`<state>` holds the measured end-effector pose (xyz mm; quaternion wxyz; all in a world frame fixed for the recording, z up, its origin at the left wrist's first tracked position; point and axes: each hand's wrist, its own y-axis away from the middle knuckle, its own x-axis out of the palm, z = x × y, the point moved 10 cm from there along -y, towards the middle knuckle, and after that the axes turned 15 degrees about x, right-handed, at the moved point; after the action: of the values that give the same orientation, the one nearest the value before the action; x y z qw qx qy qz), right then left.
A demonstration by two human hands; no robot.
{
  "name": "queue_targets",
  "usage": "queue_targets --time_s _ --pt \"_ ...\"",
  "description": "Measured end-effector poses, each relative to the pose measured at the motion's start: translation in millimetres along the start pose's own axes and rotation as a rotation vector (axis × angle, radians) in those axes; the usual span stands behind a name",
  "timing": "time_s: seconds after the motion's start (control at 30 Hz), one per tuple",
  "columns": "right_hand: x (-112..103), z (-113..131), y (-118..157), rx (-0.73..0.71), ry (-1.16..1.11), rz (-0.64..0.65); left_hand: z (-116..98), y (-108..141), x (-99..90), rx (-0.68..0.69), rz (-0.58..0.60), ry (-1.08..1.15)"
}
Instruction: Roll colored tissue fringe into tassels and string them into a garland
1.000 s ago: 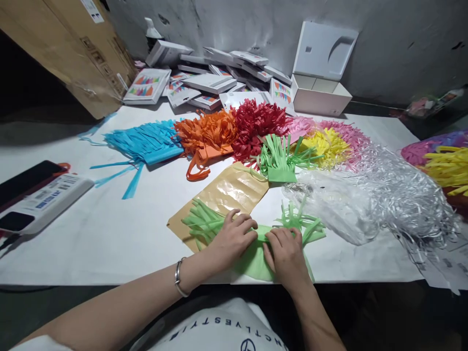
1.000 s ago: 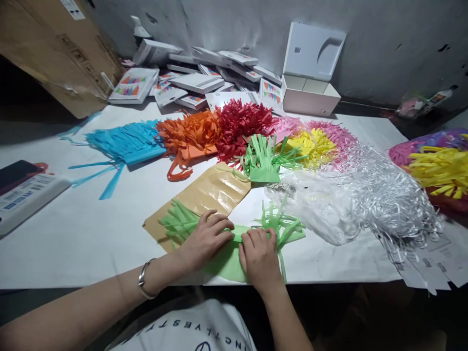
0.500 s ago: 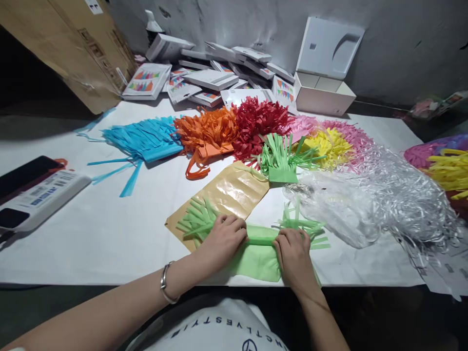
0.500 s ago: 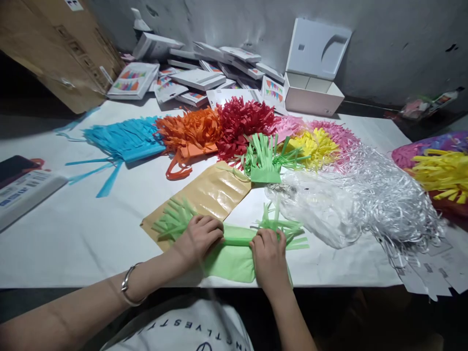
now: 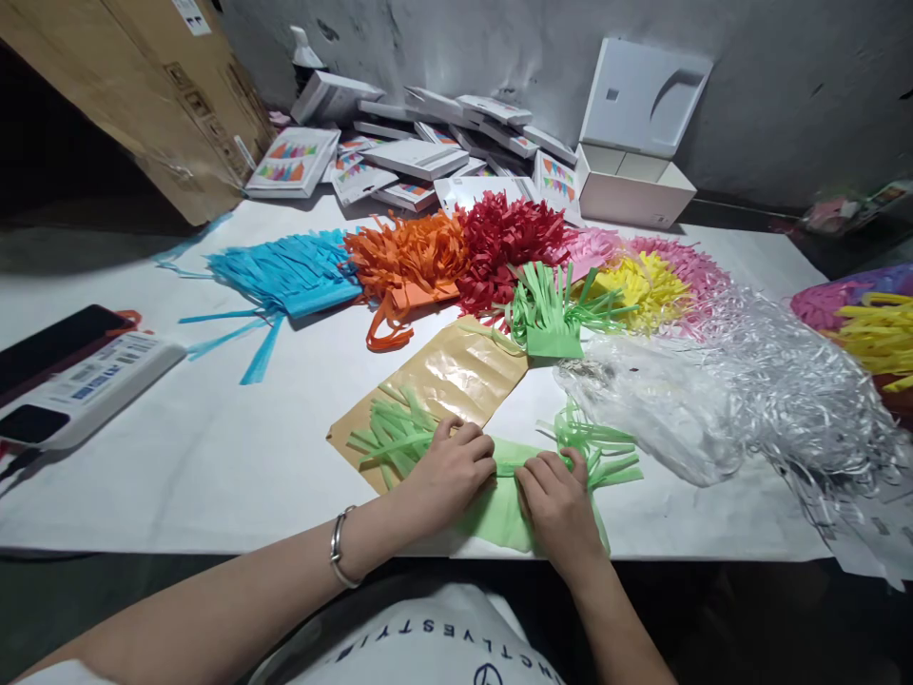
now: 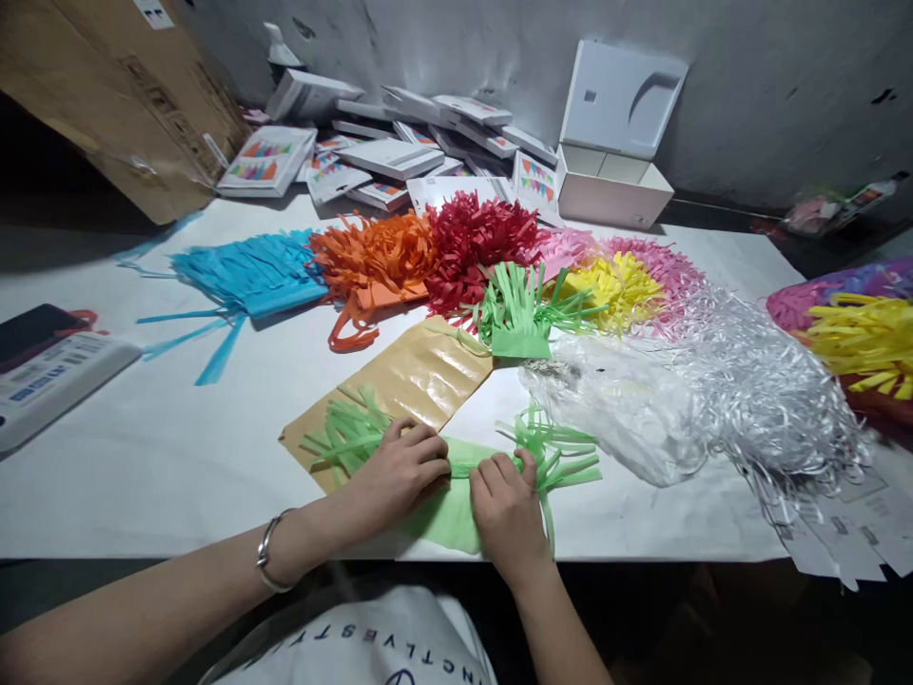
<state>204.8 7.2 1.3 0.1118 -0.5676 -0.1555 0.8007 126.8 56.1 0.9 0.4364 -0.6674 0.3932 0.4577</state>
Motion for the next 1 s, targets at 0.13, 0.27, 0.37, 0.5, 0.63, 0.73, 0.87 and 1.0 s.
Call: queue_targets --time_s 0.13,0.27,0.37,0.5,0.63,0.73,0.87,1.0 --pt "0 -1 -2 0.052 -0.036 -0.022 -2 -3 2.3 0.049 -0.011 -0.043" --pt "7 7 -2 0.035 -0.011 0.02 -1 -5 2.3 0.059 -0.061 -0.009" --pt "10 9 -3 0.031 0.009 -0.005 2 -4 2.8 0.047 -0.061 0.013" --pt "11 9 -4 0.025 0.0 -0.031 1 -3 2.3 0.059 -0.067 0.032" --pt "7 8 0 -0.025 -0.006 -0.009 9 0 1.1 -0.003 -0.105 0.125" --pt "-3 -3 5 -0.021 -0.043 0.002 13 2 0.7 -0.025 -0.107 0.183" --pt "-15 -18 9 0.022 -0.091 -0.025 10 4 0.6 -0.016 -0.038 0.168" --pt "-11 -22 7 0.087 -0.071 -0.016 7 2 1.6 -0.052 0.039 0.042"
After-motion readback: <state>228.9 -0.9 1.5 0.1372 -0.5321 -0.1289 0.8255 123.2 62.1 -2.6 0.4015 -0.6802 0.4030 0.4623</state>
